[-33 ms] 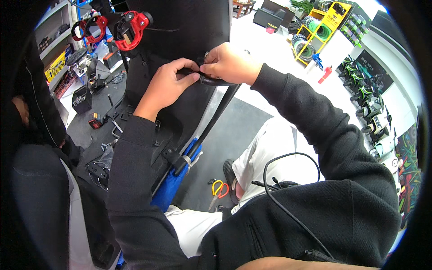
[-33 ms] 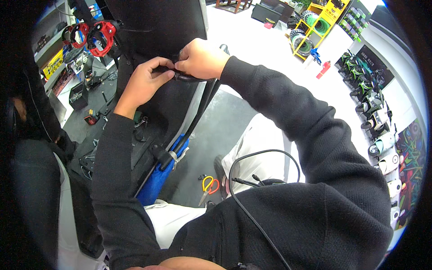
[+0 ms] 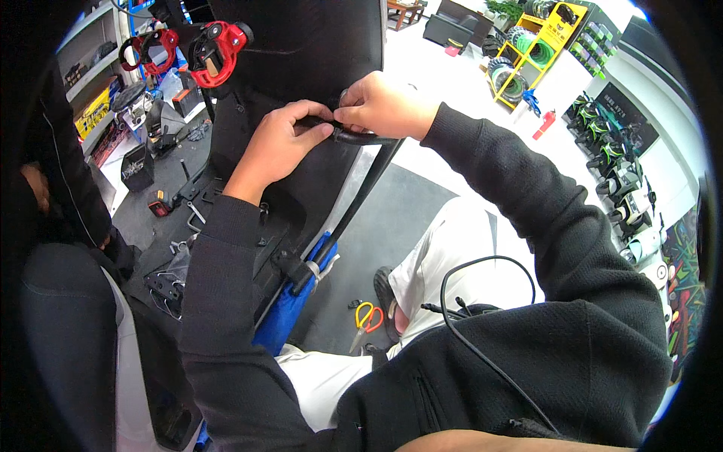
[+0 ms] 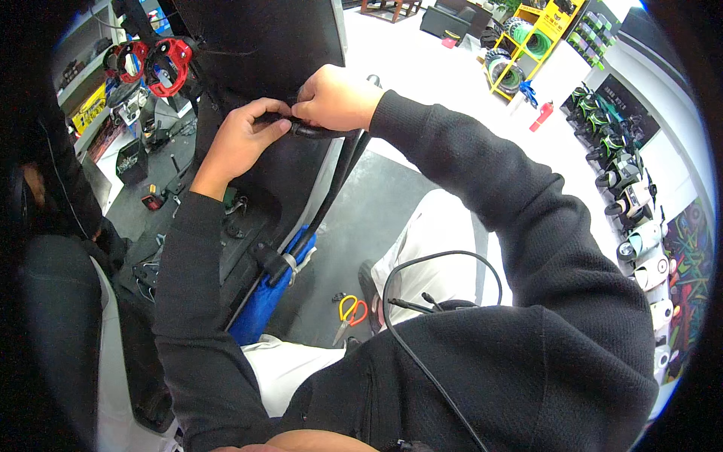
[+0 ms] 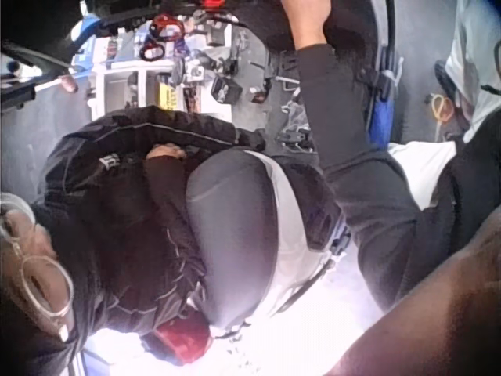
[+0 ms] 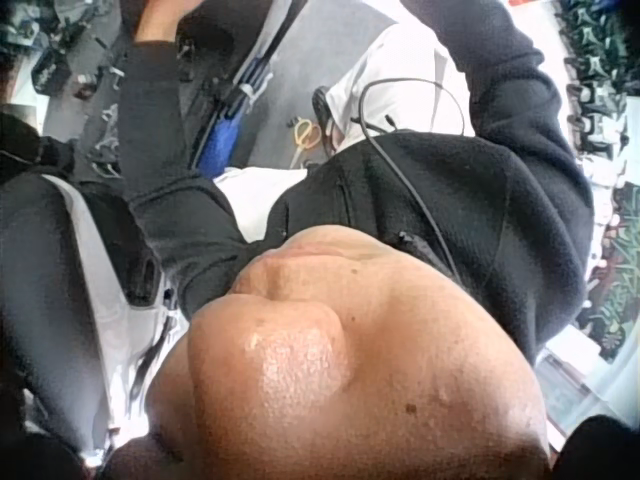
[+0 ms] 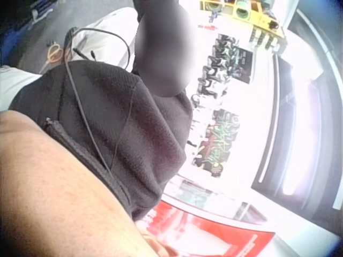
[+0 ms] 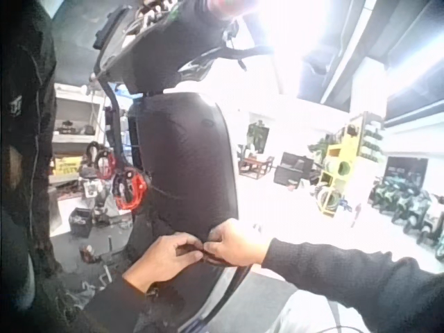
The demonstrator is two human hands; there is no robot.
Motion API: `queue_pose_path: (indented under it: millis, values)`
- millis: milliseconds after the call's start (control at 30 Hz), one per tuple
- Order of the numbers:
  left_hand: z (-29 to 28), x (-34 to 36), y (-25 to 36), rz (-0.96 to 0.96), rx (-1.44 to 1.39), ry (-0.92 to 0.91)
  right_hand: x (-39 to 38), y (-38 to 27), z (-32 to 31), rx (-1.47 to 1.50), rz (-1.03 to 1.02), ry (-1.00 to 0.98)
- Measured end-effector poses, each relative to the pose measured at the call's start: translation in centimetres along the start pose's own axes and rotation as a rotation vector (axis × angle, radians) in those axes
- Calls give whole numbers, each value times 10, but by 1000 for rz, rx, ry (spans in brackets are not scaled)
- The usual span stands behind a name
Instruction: The person secures a black strap around the scooter's handlebar using both hands, then retrieves black tape from a shelf and wraps it around the strap to fasten it. The person repeatedly adjusts the strap and tape to ensure it is tightly secured.
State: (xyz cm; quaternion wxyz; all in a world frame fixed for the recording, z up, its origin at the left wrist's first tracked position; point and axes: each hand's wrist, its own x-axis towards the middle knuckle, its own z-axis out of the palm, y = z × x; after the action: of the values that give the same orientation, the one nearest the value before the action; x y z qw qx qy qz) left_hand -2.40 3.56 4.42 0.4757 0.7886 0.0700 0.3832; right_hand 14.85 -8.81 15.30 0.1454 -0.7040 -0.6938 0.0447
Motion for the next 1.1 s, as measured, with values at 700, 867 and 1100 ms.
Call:
queue_pose_path:
  millis: [700, 867, 1100]
  values:
    - [-3, -5, 12, 82, 253, -15, 26, 13, -22, -451, -405, -232]
    - [10, -21, 14, 8, 520, 400, 21, 5, -25, -687, -496, -241]
    - [28, -26, 21, -579, -410, 105, 31, 3, -35, -186, -13, -534]
